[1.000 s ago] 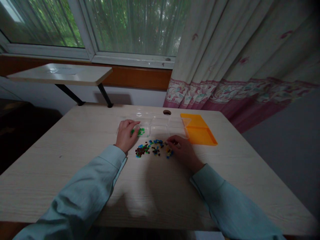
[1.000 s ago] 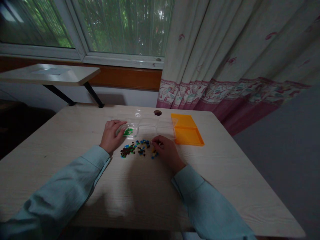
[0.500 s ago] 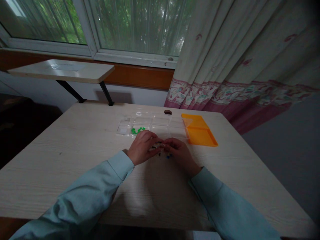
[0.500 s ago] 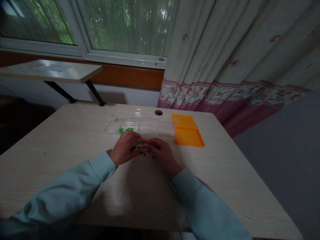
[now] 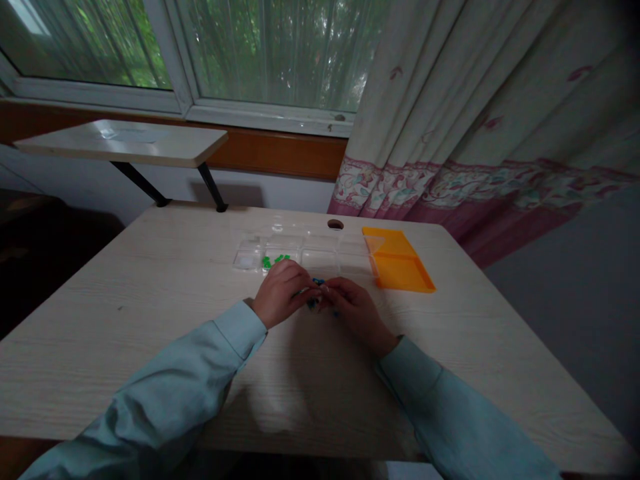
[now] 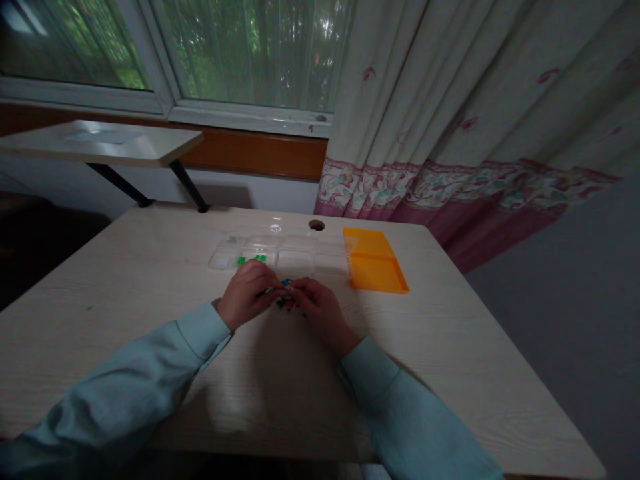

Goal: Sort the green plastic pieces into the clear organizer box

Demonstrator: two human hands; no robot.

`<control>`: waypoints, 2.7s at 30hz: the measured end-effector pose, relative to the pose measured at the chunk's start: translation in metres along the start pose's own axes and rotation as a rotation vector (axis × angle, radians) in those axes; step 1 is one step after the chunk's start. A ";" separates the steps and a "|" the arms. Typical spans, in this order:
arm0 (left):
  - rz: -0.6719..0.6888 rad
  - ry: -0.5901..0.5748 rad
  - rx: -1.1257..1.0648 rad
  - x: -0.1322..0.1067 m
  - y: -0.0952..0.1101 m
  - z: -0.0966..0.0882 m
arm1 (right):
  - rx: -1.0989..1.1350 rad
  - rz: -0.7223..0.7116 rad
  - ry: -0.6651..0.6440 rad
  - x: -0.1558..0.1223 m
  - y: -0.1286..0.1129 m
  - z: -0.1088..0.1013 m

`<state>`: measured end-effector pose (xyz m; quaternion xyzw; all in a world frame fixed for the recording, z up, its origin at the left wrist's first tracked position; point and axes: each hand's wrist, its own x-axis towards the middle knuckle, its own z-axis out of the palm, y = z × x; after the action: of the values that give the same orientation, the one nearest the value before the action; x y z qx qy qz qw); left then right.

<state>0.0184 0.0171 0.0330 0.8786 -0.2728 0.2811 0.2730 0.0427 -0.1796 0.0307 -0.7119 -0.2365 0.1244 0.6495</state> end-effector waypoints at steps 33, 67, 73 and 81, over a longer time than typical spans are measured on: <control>-0.330 0.211 0.185 0.000 -0.055 -0.013 | -1.044 -0.546 -0.081 -0.001 0.002 0.018; -0.336 0.208 0.162 0.000 -0.055 -0.013 | -1.007 -0.482 -0.051 0.004 0.005 0.027; -0.364 0.221 0.181 -0.001 -0.057 -0.011 | -0.835 -0.454 0.117 0.007 0.003 0.016; -0.393 0.230 0.187 -0.003 -0.062 -0.007 | -0.514 -0.315 0.302 0.009 0.004 0.001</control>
<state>0.0528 0.0662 0.0158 0.8984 -0.0363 0.3449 0.2694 0.0508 -0.1740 0.0278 -0.8174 -0.2683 -0.1482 0.4877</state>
